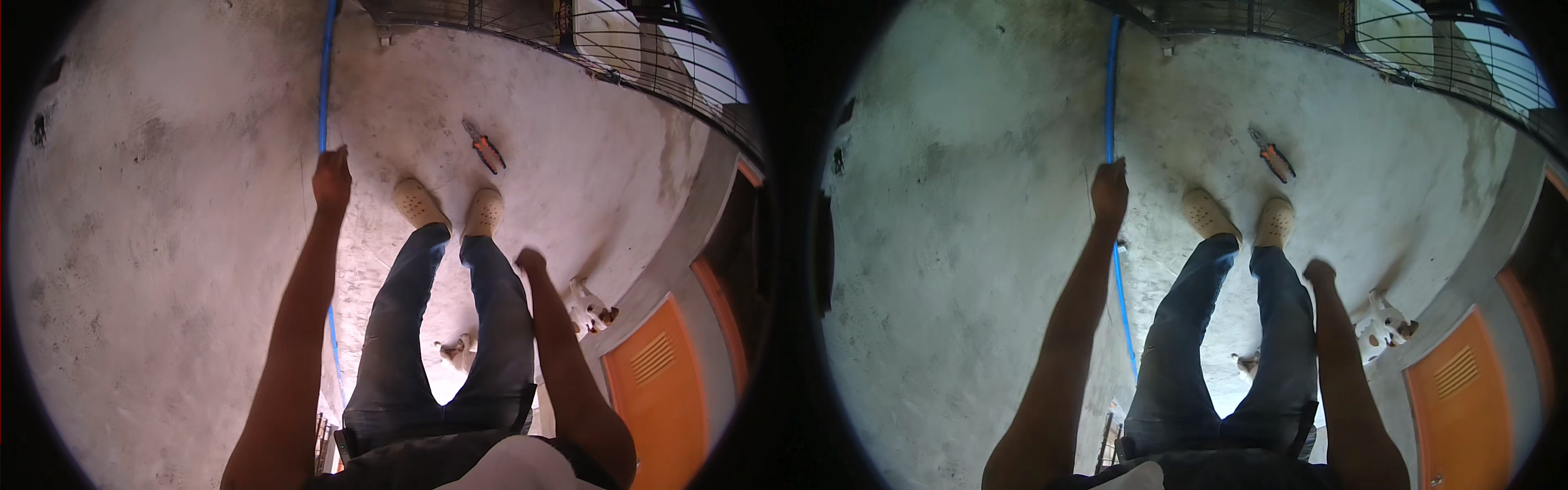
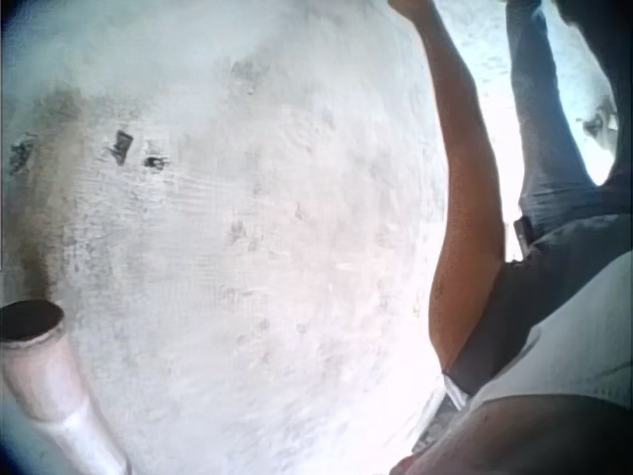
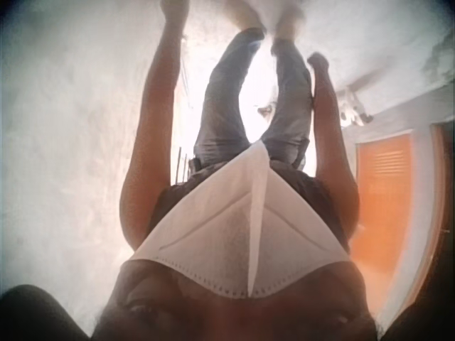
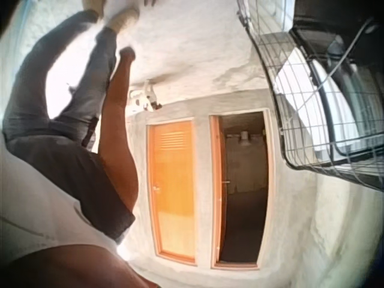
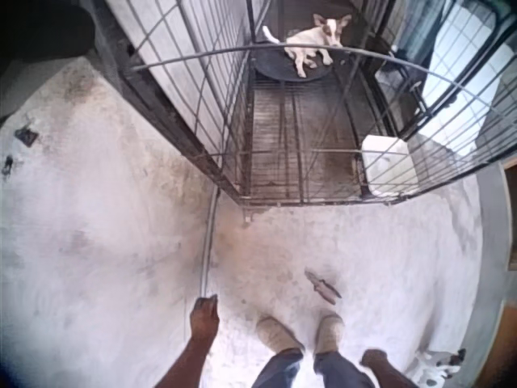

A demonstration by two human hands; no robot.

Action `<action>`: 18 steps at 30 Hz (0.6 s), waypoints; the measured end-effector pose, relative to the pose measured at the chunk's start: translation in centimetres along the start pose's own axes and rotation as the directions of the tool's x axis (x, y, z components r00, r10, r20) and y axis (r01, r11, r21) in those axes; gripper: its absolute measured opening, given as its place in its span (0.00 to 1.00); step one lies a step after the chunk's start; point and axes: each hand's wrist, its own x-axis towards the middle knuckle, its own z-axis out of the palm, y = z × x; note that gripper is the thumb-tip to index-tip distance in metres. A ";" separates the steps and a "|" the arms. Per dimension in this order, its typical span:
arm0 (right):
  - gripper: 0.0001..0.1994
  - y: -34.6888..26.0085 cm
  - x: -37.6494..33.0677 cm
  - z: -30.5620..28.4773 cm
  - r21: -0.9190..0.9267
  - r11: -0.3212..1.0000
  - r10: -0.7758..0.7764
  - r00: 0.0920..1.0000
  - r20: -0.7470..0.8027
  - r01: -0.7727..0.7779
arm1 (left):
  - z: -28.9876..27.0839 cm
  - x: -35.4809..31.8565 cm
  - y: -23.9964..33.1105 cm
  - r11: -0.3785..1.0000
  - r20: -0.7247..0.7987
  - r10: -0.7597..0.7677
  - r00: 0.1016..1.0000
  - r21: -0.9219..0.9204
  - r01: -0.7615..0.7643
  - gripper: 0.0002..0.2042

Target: The person is using pliers and wire to repair the metal mesh of a dog cage while a small dog is visible inside.

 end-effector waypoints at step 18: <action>0.09 -27.8 -27.9 -32.8 -0.333 0.489 -0.315 -0.193 -0.929 0.806 | 9.4 6.2 15.4 0.856 0.326 -0.191 0.926 -0.406 0.319 0.09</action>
